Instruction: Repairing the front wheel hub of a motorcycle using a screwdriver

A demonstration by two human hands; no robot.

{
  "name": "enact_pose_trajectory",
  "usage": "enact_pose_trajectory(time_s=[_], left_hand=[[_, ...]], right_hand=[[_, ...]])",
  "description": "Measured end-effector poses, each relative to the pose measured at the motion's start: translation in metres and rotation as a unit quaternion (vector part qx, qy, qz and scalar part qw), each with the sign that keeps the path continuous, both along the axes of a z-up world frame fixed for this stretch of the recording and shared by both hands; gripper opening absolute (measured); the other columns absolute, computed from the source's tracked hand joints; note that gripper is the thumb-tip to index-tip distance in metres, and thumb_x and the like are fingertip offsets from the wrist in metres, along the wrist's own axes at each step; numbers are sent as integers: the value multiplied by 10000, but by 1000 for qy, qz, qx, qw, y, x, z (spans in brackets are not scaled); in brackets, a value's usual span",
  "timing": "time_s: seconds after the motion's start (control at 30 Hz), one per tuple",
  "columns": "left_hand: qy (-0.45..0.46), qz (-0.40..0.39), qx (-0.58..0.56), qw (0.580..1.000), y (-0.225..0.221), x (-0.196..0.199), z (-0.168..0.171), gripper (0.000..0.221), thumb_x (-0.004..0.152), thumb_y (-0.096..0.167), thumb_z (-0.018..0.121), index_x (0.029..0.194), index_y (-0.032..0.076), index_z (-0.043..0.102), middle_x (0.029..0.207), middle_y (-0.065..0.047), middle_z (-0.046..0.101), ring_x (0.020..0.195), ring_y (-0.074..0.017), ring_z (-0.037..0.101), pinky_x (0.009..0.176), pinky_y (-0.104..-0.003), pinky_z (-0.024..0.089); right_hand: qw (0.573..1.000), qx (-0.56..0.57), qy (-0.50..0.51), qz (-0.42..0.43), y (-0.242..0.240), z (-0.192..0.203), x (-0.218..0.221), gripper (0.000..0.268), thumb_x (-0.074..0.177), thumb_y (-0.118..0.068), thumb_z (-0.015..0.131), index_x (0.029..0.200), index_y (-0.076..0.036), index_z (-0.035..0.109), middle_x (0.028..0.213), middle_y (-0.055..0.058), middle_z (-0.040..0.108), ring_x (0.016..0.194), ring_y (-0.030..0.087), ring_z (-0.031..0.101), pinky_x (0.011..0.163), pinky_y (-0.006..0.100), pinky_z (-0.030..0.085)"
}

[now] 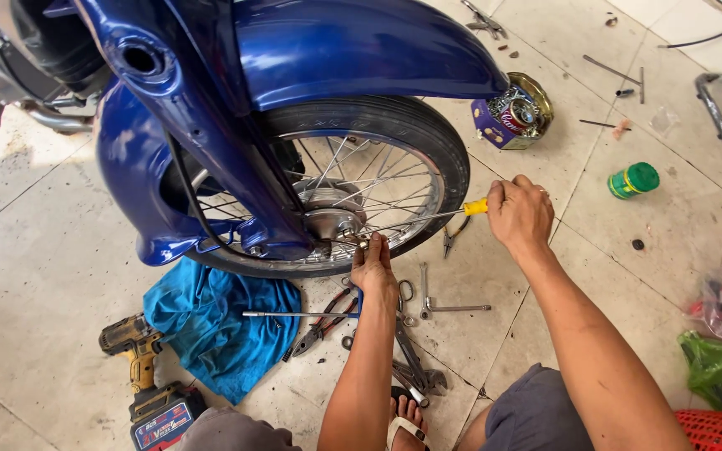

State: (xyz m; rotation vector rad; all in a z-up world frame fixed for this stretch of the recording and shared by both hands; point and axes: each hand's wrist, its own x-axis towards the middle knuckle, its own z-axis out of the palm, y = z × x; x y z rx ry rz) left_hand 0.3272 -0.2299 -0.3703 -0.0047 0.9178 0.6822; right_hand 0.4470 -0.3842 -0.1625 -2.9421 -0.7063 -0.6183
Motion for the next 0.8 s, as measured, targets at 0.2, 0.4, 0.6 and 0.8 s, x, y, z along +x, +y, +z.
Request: enact_pose_trajectory(time_s=[0.2,0.4,0.6,0.8], left_hand=[[-84,36,-29,995,-5,-5,26,271,840,-85,805,960,34,595,993,-159,755,1003,-360,747,864,-348,656],[-85,34,-43,995,-7,-8,46,234,858,-21,813,904,45,594,983,-186,759,964,-335,758,847,-383,663],[21,-30,-21,999,-10,-9,31,372,803,193,923,917,56,596,823,-142,755,753,-244,784,663,-255,665],[42,-21,-55,997,-9,-5,49,310,781,145,918,918,51,657,855,-160,770,762,-255,783,659,-275,664]], right_hand=[[1000,6,19,0,-2,-3,3,422,1053,-363,488,785,-100,680,834,134,656,769,453,689,744,531,569],[1000,4,30,-1,-2,-3,2,430,1066,-381,477,807,-108,685,851,129,654,793,446,695,773,534,569],[999,3,35,-3,-3,-1,-1,435,1068,-374,471,810,-96,682,856,144,661,800,465,690,771,547,563],[1000,-4,28,5,-4,-1,3,449,1084,-379,480,803,-88,675,854,155,652,796,464,691,764,548,563]])
